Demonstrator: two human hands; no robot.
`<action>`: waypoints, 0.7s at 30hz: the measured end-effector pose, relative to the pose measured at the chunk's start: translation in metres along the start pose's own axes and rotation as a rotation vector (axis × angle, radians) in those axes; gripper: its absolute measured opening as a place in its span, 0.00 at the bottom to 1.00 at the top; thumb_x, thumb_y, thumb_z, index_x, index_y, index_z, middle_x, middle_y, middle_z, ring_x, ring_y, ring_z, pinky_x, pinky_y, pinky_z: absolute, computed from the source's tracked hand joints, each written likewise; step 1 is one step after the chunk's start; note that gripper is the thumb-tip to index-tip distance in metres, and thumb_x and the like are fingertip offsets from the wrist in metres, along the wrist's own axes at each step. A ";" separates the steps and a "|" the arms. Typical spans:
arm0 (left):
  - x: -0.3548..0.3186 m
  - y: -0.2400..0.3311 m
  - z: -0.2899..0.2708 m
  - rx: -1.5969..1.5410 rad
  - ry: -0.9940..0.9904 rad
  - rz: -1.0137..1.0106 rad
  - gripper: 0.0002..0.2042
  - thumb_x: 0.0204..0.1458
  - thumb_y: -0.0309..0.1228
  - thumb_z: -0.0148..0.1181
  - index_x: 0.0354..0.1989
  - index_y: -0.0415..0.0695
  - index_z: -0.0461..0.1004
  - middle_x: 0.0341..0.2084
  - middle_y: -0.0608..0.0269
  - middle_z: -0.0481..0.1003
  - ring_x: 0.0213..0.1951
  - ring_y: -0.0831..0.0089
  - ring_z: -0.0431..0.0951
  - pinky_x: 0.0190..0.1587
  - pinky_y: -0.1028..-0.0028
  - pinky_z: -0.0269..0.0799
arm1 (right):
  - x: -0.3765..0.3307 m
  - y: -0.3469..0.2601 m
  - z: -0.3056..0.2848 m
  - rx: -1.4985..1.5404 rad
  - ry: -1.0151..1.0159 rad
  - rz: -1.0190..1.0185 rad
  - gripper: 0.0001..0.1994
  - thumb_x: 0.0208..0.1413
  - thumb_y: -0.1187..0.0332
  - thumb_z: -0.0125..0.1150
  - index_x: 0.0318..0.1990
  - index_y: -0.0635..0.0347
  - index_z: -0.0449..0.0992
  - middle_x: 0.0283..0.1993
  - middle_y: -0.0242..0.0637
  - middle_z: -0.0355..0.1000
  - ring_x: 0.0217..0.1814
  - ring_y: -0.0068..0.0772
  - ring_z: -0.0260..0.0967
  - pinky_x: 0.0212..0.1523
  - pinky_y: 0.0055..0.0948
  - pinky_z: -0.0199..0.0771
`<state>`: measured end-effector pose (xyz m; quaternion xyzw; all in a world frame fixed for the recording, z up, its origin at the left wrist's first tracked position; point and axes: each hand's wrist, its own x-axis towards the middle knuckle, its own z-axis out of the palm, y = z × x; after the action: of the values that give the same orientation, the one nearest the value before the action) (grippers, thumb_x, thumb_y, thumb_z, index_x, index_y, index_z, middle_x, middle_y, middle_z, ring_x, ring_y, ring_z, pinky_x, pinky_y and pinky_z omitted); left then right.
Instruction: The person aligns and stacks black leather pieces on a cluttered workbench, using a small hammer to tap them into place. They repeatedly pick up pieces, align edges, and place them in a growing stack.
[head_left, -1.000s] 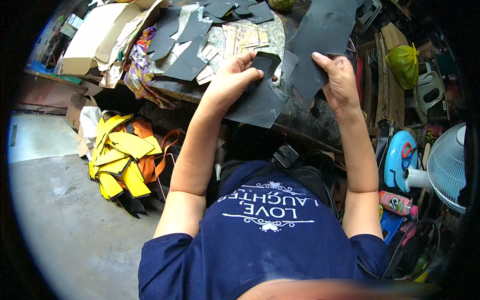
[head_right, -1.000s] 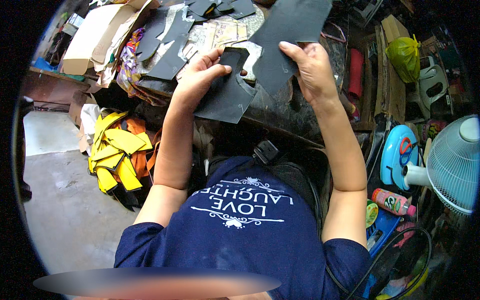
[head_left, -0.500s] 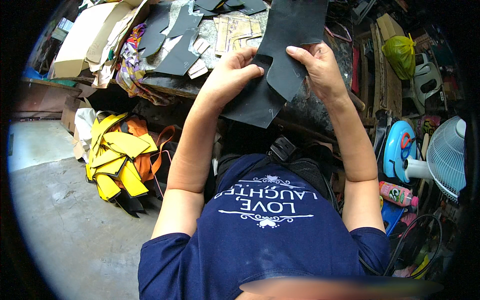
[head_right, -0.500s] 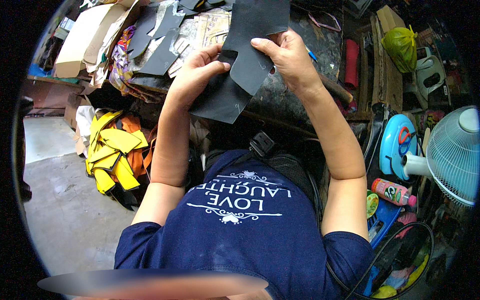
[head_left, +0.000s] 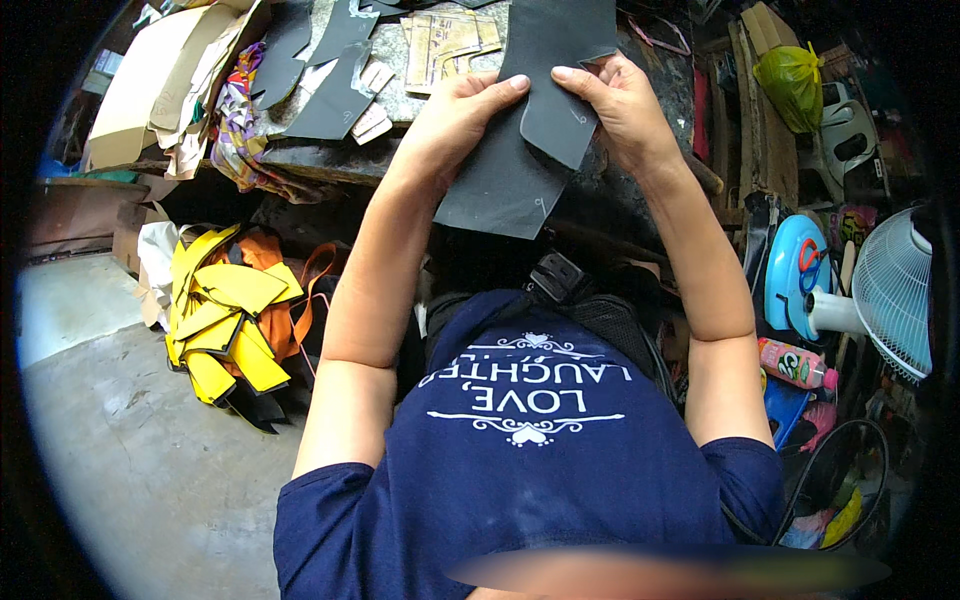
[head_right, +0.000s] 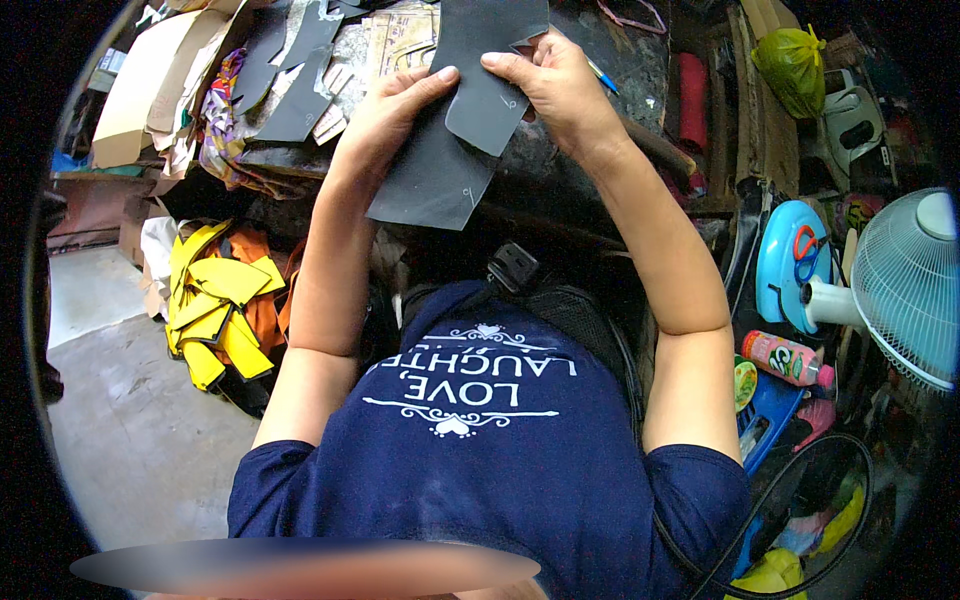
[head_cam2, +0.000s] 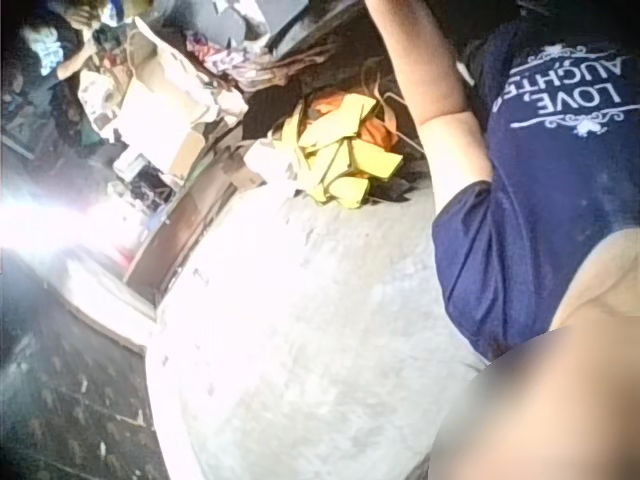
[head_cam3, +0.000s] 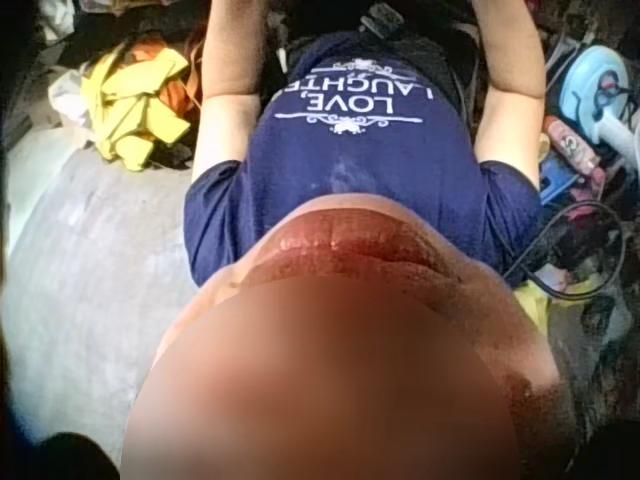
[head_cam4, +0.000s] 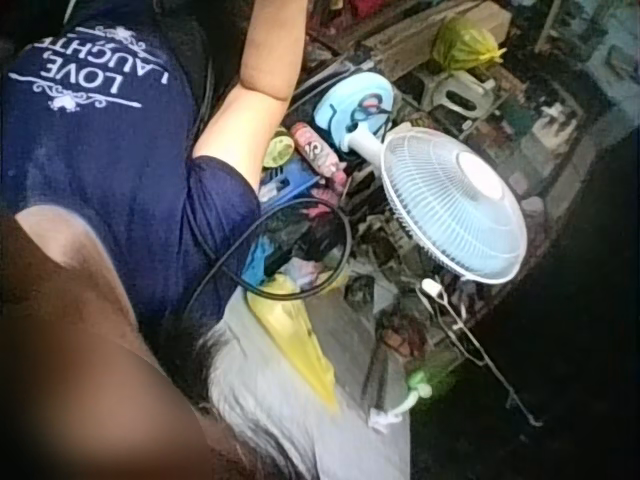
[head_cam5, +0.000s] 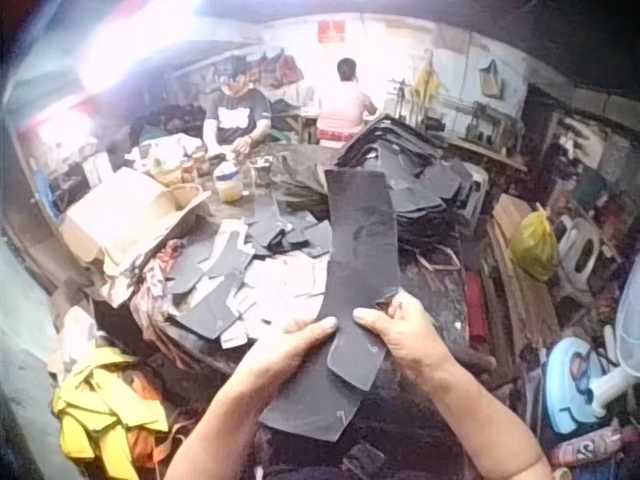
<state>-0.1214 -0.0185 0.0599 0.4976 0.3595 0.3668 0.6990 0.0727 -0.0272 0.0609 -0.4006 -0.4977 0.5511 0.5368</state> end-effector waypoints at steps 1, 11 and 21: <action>0.002 -0.002 0.001 -0.002 0.009 0.041 0.15 0.62 0.38 0.58 0.43 0.36 0.77 0.28 0.62 0.80 0.26 0.80 0.78 0.29 0.81 0.75 | -0.002 -0.001 0.001 0.050 0.021 0.018 0.17 0.58 0.68 0.65 0.52 0.63 0.72 0.38 0.34 0.77 0.35 0.22 0.76 0.32 0.23 0.79; 0.013 -0.016 0.002 0.120 0.023 0.193 0.15 0.63 0.37 0.56 0.41 0.34 0.77 0.27 0.62 0.79 0.26 0.82 0.76 0.28 0.80 0.73 | -0.018 -0.008 -0.007 0.203 -0.083 0.246 0.23 0.58 0.68 0.64 0.59 0.61 0.64 0.31 0.33 0.76 0.15 0.13 0.64 0.10 0.13 0.56; 0.009 -0.010 0.009 0.023 0.034 0.123 0.16 0.63 0.38 0.55 0.43 0.34 0.77 0.29 0.61 0.80 0.27 0.80 0.78 0.30 0.79 0.75 | -0.019 0.009 -0.003 0.018 0.034 0.006 0.22 0.58 0.74 0.63 0.58 0.66 0.63 0.45 0.41 0.74 0.41 0.26 0.78 0.40 0.26 0.84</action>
<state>-0.1080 -0.0174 0.0511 0.5205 0.3444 0.4133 0.6630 0.0756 -0.0448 0.0501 -0.4064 -0.4823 0.5504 0.5471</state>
